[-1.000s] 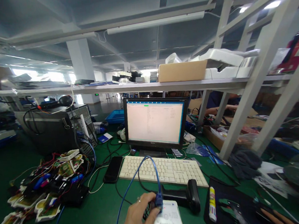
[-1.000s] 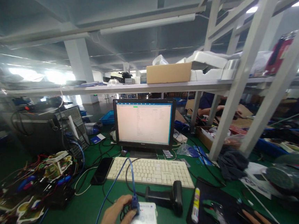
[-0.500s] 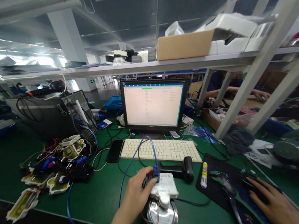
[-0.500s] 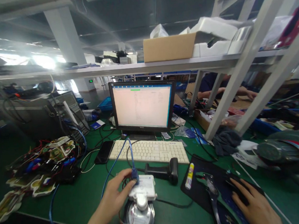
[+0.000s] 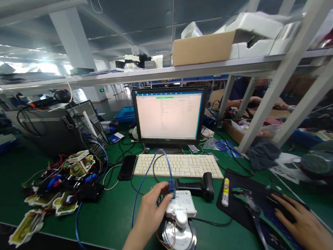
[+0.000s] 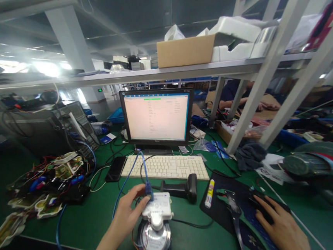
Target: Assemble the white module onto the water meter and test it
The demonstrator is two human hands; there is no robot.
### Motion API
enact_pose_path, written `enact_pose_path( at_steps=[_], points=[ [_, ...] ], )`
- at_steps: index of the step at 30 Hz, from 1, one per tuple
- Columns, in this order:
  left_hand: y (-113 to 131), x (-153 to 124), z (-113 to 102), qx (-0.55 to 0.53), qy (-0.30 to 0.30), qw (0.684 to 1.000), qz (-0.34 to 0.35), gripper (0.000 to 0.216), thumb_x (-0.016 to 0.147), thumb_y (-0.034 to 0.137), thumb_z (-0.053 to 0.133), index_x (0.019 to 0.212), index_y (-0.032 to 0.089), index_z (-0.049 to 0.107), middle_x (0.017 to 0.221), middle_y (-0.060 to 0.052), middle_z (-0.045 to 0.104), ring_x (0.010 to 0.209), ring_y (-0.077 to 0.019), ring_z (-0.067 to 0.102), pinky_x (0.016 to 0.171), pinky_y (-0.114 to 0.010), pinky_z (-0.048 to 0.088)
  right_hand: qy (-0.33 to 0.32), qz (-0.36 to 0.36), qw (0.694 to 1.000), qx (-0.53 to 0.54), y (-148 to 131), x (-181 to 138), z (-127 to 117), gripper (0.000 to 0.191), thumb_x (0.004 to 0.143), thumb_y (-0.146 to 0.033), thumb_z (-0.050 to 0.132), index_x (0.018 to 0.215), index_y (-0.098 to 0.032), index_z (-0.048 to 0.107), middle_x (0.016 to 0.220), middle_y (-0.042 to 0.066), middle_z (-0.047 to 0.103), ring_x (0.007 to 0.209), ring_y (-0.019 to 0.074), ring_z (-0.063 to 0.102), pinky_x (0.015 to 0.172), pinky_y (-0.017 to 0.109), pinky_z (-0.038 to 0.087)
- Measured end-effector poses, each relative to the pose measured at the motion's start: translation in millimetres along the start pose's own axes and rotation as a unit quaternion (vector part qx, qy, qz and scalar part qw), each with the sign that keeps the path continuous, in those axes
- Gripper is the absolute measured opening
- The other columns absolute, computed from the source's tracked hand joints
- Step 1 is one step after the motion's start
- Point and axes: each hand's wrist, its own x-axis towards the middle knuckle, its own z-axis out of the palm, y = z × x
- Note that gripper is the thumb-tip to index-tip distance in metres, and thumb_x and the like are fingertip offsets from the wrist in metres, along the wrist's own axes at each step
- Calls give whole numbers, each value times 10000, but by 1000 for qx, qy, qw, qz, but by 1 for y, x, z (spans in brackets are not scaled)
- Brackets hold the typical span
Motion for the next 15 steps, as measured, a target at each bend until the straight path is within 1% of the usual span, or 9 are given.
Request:
enact_pose_path(
  at_steps=[6, 11, 15],
  points=[
    [5, 1, -1, -13, -18, 999, -39, 309, 921, 369, 516, 1169, 198, 581, 1127, -40, 679, 1030, -155, 635, 925, -282, 496, -3, 1, 1000, -3, 2, 1, 4, 797, 856, -679, 217, 1242, -132, 651, 1216, 177, 597, 945, 317, 650, 849, 494, 553],
    [9, 2, 0, -22, -25, 998, -46, 301, 929, 365, 503, 1182, 214, 565, 1133, -26, 677, 1041, -146, 631, 923, -269, 485, 9, 1, 1000, -4, 3, -1, 5, 791, 866, -676, 207, 1245, -140, 648, 1222, 168, 593, 937, 310, 651, 847, 489, 555],
    [10, 2, 0, -19, -25, 998, -48, 293, 928, 366, 504, 1178, 226, 564, 1123, -18, 680, 1033, -148, 634, 913, -268, 483, 10, -13, 1000, -9, 1, -1, 3, 783, 875, -665, 211, 1242, -130, 649, 1222, 178, 597, 932, 311, 659, 834, 486, 561]
  ],
)
